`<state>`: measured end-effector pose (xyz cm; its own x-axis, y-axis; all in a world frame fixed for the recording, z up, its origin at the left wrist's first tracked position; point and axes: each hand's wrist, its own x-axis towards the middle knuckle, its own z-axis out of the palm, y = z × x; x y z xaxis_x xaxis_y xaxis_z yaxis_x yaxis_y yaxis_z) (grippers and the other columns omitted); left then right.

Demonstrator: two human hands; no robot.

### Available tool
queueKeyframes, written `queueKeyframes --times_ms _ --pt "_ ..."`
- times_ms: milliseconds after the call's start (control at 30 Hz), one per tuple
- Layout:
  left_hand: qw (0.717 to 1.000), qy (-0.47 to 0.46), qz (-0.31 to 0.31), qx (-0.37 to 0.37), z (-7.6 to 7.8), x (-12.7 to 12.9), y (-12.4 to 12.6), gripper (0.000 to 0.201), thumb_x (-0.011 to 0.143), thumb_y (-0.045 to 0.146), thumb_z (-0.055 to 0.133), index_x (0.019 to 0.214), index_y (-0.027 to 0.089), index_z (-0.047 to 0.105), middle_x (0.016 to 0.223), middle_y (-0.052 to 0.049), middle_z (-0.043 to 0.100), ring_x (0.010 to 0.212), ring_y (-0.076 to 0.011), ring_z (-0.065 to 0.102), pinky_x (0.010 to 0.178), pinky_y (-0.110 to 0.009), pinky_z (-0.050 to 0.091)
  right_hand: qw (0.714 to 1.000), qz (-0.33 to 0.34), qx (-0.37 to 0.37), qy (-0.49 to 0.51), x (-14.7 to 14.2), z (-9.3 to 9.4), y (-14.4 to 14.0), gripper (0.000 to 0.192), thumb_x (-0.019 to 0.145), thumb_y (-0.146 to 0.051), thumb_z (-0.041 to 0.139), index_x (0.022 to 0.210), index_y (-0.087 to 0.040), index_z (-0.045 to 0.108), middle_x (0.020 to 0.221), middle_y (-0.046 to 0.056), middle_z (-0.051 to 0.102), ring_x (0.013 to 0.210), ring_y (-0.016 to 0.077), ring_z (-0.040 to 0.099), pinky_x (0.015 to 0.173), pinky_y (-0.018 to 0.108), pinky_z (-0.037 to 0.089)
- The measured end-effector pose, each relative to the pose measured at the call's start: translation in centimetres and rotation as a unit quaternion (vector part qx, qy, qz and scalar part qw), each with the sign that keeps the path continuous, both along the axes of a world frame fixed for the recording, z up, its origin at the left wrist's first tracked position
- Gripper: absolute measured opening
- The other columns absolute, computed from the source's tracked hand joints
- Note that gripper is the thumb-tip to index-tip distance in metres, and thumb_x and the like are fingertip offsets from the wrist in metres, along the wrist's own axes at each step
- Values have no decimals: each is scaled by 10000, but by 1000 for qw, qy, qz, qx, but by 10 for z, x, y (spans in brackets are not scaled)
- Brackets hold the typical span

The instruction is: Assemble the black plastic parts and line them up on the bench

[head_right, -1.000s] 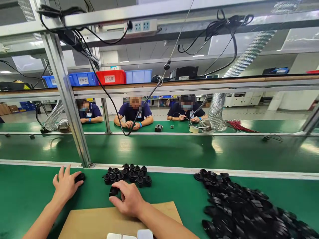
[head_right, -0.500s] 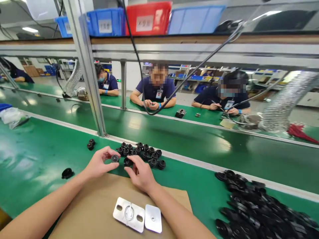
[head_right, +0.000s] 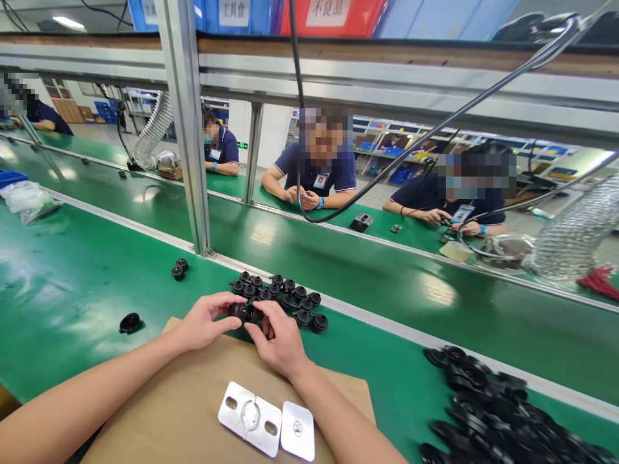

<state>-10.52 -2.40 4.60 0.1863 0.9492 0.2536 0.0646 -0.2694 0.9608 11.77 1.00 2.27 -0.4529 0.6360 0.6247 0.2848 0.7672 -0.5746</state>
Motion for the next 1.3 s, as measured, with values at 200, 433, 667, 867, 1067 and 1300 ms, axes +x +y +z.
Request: queueKeyframes --times_ms 200,433,667,867,1067,1300 --pt "1000 3 -12 8 3 1 -1 340 874 231 753 1211 187 768 1190 -101 741 1095 -251 682 966 -363 565 1000 -3 25 0 1 3 0 319 982 -268 686 1287 -228 601 1059 85 676 616 127 580 521 275 524" --pt "1000 10 -19 -17 -1 2 -1 376 874 234 757 1248 199 770 1219 -92 754 1108 -252 698 982 -359 570 999 -7 51 -17 2 2 -1 329 985 -263 686 1303 -234 604 1097 99 689 619 130 590 530 282 540" --pt "999 10 -28 -32 -3 2 0 351 867 254 759 1211 187 784 1184 -89 764 1092 -256 705 946 -343 572 995 0 88 -45 2 2 1 366 1016 -242 641 1378 -242 590 1146 114 684 646 132 615 564 278 575" --pt "999 29 -21 -30 0 2 0 332 872 248 749 1197 197 788 1155 -80 766 1069 -249 704 904 -323 572 994 -5 99 -46 2 3 1 386 1012 -226 639 1395 -244 598 1160 122 687 732 162 686 619 292 622" --pt "998 47 -15 -28 1 1 0 351 860 276 755 1198 186 786 1144 -92 772 1046 -256 703 897 -339 571 992 -6 115 -50 1 3 1 400 1011 -211 644 1406 -253 594 1164 127 684 953 230 733 767 357 671" --pt "999 28 -32 -33 4 0 0 348 864 229 743 1207 197 787 1160 -83 770 1067 -251 707 906 -330 568 991 -1 127 -51 0 4 1 415 1011 -191 641 1418 -260 604 1163 127 673 1018 244 726 808 361 675"
